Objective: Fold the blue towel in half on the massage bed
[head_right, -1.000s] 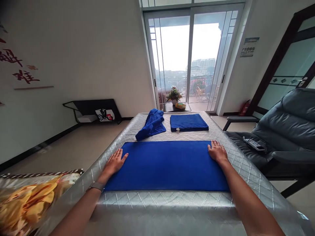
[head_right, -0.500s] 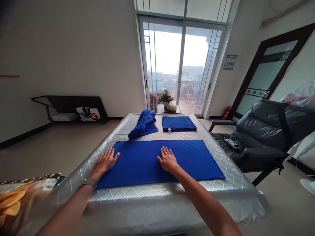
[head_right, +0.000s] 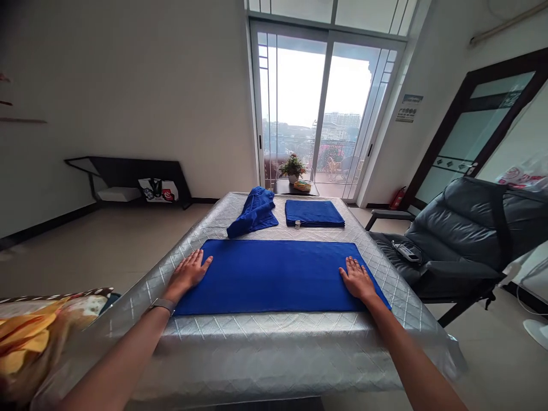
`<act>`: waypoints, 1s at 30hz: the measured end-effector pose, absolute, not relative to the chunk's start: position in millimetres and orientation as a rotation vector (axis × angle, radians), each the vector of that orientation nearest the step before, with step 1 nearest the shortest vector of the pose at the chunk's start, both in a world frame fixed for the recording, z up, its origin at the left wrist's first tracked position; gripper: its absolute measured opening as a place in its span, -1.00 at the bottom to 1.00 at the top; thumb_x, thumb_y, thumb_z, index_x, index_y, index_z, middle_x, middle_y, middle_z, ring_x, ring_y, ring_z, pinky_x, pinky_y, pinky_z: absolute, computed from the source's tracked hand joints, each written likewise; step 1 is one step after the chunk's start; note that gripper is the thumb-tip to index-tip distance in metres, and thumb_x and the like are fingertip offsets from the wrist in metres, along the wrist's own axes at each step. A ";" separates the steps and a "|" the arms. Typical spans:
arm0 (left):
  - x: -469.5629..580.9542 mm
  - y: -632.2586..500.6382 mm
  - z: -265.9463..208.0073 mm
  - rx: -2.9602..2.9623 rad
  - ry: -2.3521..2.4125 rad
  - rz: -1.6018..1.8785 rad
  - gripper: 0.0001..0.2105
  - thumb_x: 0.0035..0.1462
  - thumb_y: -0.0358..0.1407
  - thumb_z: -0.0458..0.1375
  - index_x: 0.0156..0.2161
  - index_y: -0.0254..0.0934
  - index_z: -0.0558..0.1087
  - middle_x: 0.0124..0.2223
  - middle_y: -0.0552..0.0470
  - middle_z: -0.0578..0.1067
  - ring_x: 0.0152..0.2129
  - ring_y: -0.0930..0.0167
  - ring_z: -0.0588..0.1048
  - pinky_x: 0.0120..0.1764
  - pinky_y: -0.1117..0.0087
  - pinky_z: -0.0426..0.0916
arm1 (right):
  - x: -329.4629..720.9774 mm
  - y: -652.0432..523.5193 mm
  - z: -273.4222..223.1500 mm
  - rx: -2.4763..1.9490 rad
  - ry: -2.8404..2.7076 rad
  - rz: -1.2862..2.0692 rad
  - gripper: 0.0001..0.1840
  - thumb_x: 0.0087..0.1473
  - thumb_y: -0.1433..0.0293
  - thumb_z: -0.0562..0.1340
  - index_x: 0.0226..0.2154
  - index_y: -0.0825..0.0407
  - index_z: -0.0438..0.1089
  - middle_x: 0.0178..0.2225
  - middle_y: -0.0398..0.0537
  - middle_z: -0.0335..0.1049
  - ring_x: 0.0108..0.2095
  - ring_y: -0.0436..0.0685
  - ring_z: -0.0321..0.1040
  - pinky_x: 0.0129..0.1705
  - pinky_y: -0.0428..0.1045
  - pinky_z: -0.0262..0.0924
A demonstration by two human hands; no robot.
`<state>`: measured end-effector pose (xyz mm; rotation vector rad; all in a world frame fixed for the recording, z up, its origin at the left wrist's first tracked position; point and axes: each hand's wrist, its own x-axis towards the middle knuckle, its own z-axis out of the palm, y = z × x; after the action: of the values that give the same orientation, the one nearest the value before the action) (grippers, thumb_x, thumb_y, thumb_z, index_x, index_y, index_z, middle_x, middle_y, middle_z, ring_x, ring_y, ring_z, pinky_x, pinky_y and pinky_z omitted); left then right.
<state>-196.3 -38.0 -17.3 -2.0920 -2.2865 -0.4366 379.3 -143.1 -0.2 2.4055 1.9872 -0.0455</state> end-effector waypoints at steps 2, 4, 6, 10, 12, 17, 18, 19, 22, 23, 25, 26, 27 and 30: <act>-194.9 -38.5 -16.6 -2.099 -2.284 -0.441 -0.32 0.33 -0.03 -0.19 0.35 -0.52 0.18 0.40 -0.29 0.16 0.35 0.14 0.14 0.33 0.07 0.03 | 400.1 -144.8 -1.4 2.475 1.912 -0.032 -0.23 0.36 0.12 -0.24 0.43 0.27 -0.19 0.47 0.10 -0.29 0.45 0.17 -0.33 0.43 0.13 -0.35; -192.3 -41.2 -14.3 -2.092 -2.284 -0.451 -0.33 0.32 -0.04 -0.17 0.35 -0.52 0.19 0.40 -0.30 0.17 0.35 0.14 0.14 0.34 0.07 0.02 | 408.6 -145.6 -0.8 2.510 1.873 -0.030 -0.23 0.36 0.13 -0.24 0.43 0.29 -0.18 0.47 0.12 -0.27 0.45 0.19 -0.30 0.42 0.14 -0.33; -189.2 -46.4 -9.3 -2.056 -2.258 -0.485 -0.34 0.32 -0.06 -0.16 0.33 -0.54 0.21 0.39 -0.32 0.18 0.35 0.14 0.13 0.35 0.08 -0.01 | 407.8 -146.7 1.9 2.522 1.858 -0.031 -0.23 0.36 0.15 -0.24 0.42 0.30 -0.16 0.47 0.13 -0.26 0.44 0.20 -0.28 0.42 0.14 -0.31; -181.1 -62.3 8.3 -2.043 -2.032 -0.592 -0.41 0.32 -0.17 -0.17 0.31 -0.51 0.26 0.39 -0.28 0.19 0.37 0.17 0.09 0.36 0.07 -0.06 | 395.9 -151.4 13.2 2.563 1.812 0.040 -0.26 0.35 0.19 -0.21 0.41 0.29 -0.09 0.45 0.17 -0.17 0.44 0.22 -0.22 0.42 0.16 -0.31; -170.0 -71.1 17.3 -2.111 -1.917 -0.637 -0.44 0.31 -0.23 -0.19 0.29 -0.48 0.29 0.38 -0.25 0.22 0.36 0.19 0.10 0.37 0.07 -0.08 | 385.2 -154.5 20.8 2.577 1.822 0.155 -0.29 0.32 0.28 -0.15 0.39 0.33 -0.04 0.43 0.25 -0.12 0.43 0.25 -0.22 0.42 0.20 -0.35; -94.3 -98.6 22.2 -2.391 -1.709 -0.633 -0.48 0.38 -0.21 -0.21 0.29 -0.39 0.32 0.36 -0.20 0.27 0.35 0.24 0.15 0.36 0.11 0.01 | 309.2 -165.9 33.9 2.415 2.177 0.277 -0.32 0.27 0.40 -0.11 0.38 0.32 0.02 0.41 0.26 -0.08 0.44 0.23 -0.24 0.43 0.18 -0.40; -73.2 -105.9 20.0 -2.502 -1.637 -0.592 -0.47 0.40 -0.16 -0.21 0.30 -0.37 0.30 0.37 -0.18 0.25 0.35 0.25 0.15 0.36 0.12 0.03 | 285.7 -168.8 33.8 2.328 2.280 0.198 -0.33 0.30 0.36 -0.14 0.39 0.27 0.02 0.42 0.19 -0.07 0.44 0.19 -0.23 0.43 0.15 -0.37; -52.5 -113.5 17.2 -2.614 -1.556 -0.547 -0.44 0.41 -0.11 -0.23 0.33 -0.36 0.26 0.40 -0.17 0.20 0.36 0.26 0.12 0.36 0.13 0.03 | 261.6 -171.6 32.5 2.231 2.385 0.097 -0.32 0.32 0.31 -0.16 0.40 0.22 0.01 0.42 0.13 -0.08 0.44 0.17 -0.23 0.43 0.13 -0.35; -2.9 -135.8 7.9 -2.838 -1.415 -0.425 -0.34 0.42 0.02 -0.32 0.39 -0.40 0.12 0.44 -0.18 0.06 0.39 0.28 0.01 0.38 0.14 -0.03 | 200.6 -178.8 24.1 2.029 2.560 -0.163 -0.28 0.36 0.19 -0.20 0.42 0.23 -0.06 0.44 0.11 -0.18 0.45 0.17 -0.29 0.43 0.14 -0.32; 7.3 -141.9 5.1 -2.877 -1.405 -0.398 -0.31 0.41 0.04 -0.35 0.40 -0.42 0.09 0.45 -0.19 0.03 0.40 0.29 -0.01 0.38 0.14 -0.04 | 187.2 -180.5 20.8 1.992 2.583 -0.215 -0.28 0.36 0.20 -0.21 0.42 0.24 -0.07 0.45 0.11 -0.21 0.45 0.18 -0.30 0.43 0.14 -0.34; 17.7 -150.7 0.9 -2.916 -1.418 -0.366 -0.28 0.41 0.06 -0.40 0.41 -0.41 0.06 0.45 -0.18 0.01 0.40 0.29 -0.04 0.39 0.14 -0.08 | 172.8 -182.8 15.3 1.955 2.598 -0.268 -0.29 0.35 0.22 -0.20 0.42 0.23 -0.09 0.45 0.10 -0.26 0.45 0.18 -0.34 0.43 0.14 -0.38; 18.7 -153.5 -0.4 -2.921 -1.434 -0.353 -0.28 0.40 0.08 -0.40 0.41 -0.39 0.06 0.45 -0.17 0.01 0.40 0.30 -0.04 0.39 0.13 -0.09 | 171.0 -183.5 13.4 1.954 2.594 -0.279 -0.30 0.35 0.23 -0.20 0.43 0.22 -0.10 0.45 0.09 -0.28 0.45 0.17 -0.35 0.44 0.14 -0.39; 17.2 -155.4 -1.1 -2.921 -1.453 -0.339 -0.28 0.39 0.09 -0.40 0.42 -0.37 0.05 0.45 -0.16 0.01 0.40 0.30 -0.05 0.40 0.13 -0.11 | 172.3 -184.2 12.0 1.960 2.586 -0.283 -0.29 0.35 0.22 -0.20 0.43 0.21 -0.11 0.46 0.08 -0.29 0.45 0.17 -0.36 0.44 0.14 -0.41; -0.8 -156.7 -1.6 -2.904 -1.526 -0.284 -0.27 0.38 0.13 -0.37 0.43 -0.32 0.03 0.46 -0.13 -0.01 0.41 0.30 -0.07 0.40 0.14 -0.14 | 190.3 -186.6 9.5 2.019 2.541 -0.277 -0.24 0.36 0.11 -0.23 0.43 0.19 -0.13 0.46 0.06 -0.31 0.45 0.15 -0.39 0.44 0.14 -0.41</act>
<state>-0.8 -156.7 -1.6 -2.9042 -1.5264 -0.2838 190.3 -186.6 9.5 2.0193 2.5410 -0.2774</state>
